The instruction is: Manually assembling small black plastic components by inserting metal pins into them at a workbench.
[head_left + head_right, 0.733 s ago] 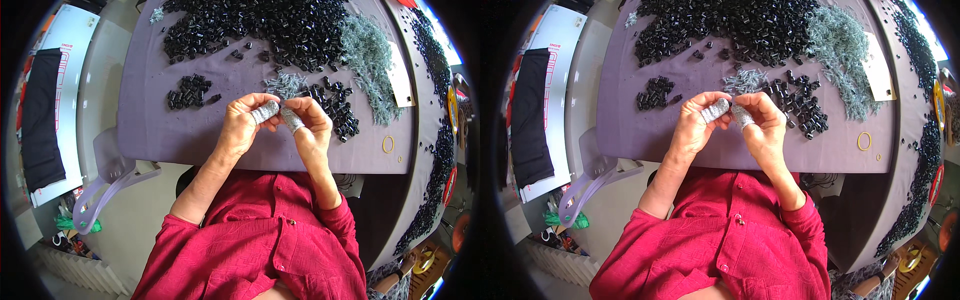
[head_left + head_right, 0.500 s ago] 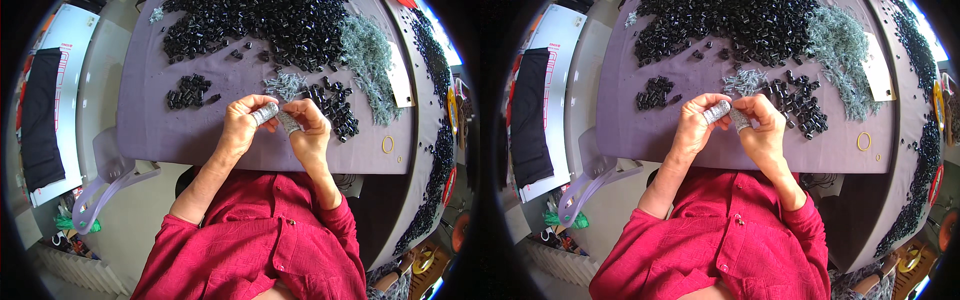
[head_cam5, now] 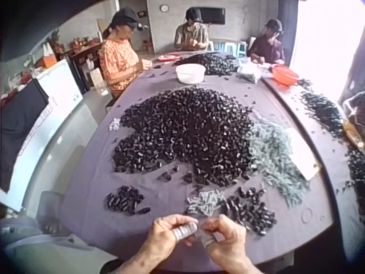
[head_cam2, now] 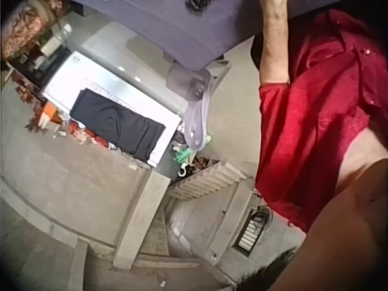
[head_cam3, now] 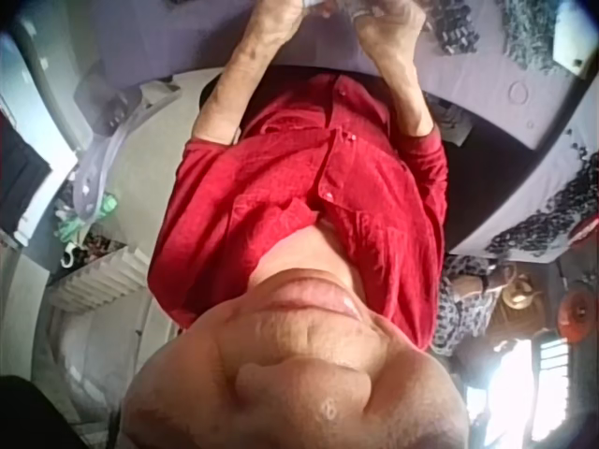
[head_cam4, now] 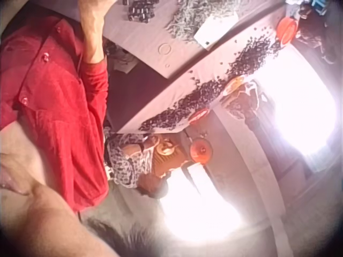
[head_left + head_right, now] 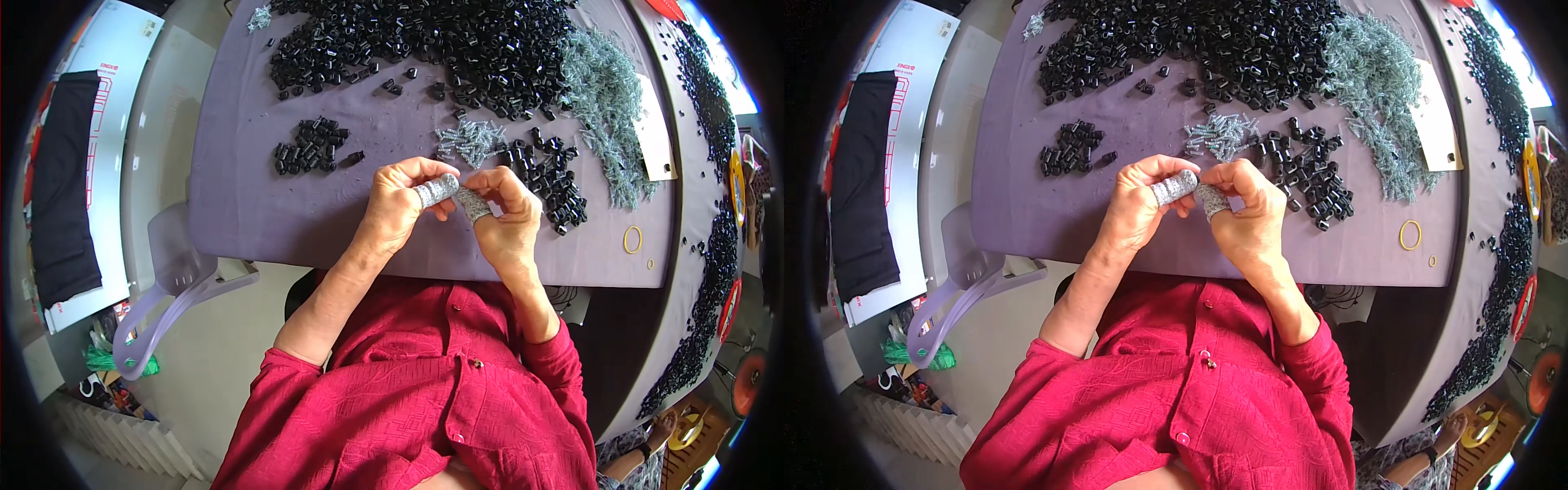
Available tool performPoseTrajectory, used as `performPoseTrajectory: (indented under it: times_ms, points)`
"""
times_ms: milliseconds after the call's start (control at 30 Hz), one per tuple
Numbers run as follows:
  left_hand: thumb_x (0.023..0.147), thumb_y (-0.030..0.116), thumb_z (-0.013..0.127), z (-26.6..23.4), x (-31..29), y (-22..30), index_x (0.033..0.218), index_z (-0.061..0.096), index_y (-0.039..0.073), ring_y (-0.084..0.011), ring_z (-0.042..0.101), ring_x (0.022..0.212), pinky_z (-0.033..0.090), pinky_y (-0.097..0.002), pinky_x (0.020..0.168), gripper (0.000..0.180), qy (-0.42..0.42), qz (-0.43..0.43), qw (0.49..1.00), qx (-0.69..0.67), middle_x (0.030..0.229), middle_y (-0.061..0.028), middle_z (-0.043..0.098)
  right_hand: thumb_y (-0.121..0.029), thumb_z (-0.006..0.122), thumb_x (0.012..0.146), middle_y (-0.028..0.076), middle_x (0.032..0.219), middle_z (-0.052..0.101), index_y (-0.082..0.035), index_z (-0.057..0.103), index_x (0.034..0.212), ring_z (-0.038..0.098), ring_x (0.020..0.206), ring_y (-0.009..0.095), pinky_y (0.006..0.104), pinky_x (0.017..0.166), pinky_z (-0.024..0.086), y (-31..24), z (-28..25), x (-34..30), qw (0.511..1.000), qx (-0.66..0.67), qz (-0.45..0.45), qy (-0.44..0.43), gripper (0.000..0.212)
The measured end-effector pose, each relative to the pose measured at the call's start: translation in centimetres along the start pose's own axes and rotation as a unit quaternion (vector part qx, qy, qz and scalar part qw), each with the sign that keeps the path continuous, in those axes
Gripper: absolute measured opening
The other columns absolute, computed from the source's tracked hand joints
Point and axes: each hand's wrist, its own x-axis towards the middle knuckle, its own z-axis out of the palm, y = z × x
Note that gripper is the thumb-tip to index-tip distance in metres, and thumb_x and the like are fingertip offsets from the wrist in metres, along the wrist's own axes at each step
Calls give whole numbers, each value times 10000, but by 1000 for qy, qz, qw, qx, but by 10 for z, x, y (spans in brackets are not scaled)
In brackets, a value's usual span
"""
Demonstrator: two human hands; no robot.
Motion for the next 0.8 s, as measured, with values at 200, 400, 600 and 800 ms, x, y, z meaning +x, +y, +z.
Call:
performPoseTrajectory:
  times_ms: [200,400,600,800]
  points:
    - [862,15,551,-7,2,-1,962,638,-15,-153,626,606,507,-258,532,136,-10,-35,998,-58,788,-102,649,109,642,661,79,759,636,-36,599,833,623,664,170,279,627,501,-3,3,3,998,-65,-16,-9,228]
    - [873,25,542,-16,5,3,973,630,-3,-155,632,650,528,-273,579,136,49,-8,993,-104,809,-97,651,96,601,667,114,783,638,-27,620,869,640,706,252,311,642,504,-5,6,27,991,-79,-37,-100,238]
    - [872,36,562,-32,6,4,965,616,1,-166,644,651,542,-281,582,114,93,13,987,-128,803,-91,654,64,551,629,150,810,595,-19,635,891,601,763,339,402,707,493,8,8,72,946,-291,-118,-84,287]
    - [877,52,555,-32,10,0,996,616,0,-177,658,669,552,-290,590,144,66,22,986,-152,836,-114,669,2,531,714,185,794,586,13,589,720,608,751,332,400,673,505,21,18,94,875,-445,-165,-92,60]
